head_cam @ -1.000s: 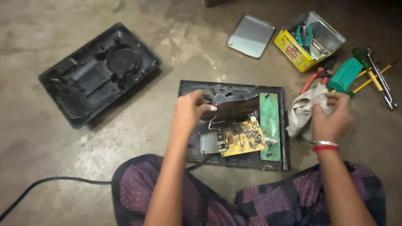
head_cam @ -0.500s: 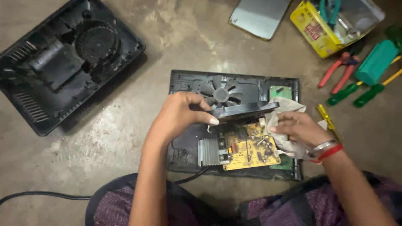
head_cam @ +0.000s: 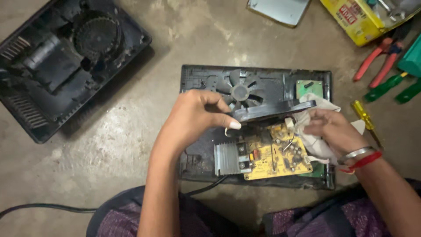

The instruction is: The person sits on the floor and uses a screwdriver to work on the internal components of a disassembled electronic device. They then use a cloth to wipe the circuit board and other parts of the device.

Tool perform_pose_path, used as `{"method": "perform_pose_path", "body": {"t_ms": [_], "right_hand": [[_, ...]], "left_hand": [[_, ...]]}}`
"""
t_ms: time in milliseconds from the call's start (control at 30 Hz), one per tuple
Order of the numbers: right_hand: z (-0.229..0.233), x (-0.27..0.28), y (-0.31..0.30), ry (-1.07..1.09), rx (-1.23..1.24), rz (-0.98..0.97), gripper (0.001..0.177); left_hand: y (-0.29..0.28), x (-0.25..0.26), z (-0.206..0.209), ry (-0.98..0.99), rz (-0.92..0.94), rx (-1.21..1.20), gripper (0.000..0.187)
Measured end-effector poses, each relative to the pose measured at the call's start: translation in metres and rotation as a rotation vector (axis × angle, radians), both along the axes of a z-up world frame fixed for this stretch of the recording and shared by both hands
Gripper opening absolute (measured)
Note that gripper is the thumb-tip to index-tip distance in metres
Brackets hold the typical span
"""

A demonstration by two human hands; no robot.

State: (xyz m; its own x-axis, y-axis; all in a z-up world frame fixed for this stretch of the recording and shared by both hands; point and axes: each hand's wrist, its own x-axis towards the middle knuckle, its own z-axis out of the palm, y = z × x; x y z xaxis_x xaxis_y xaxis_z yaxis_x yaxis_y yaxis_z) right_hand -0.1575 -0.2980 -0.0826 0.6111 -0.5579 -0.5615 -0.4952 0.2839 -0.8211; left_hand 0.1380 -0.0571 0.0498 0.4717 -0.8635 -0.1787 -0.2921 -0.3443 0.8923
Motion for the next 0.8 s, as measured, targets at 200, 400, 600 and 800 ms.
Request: {"method": "perform_pose_path", "body": {"t_ms": [200,400,600,800], "right_hand": [[0.019,0.01,0.007,0.097,-0.041,-0.057,0.049],[0.0,0.005,0.004,0.169,-0.099,-0.073,0.047],[0.0,0.006,0.0,0.056,-0.202,-0.021,0.034],[0.01,0.004,0.006,0.07,-0.284,0.071,0.033]], "left_hand": [[0.0,-0.001,0.001,-0.012,-0.001,-0.031,0.033],[0.001,-0.005,0.001,0.021,0.04,-0.028,0.033],[0.006,-0.012,0.004,-0.041,0.046,-0.084,0.032],[0.007,-0.02,-0.002,-0.119,0.111,-0.135,0.035]]}}
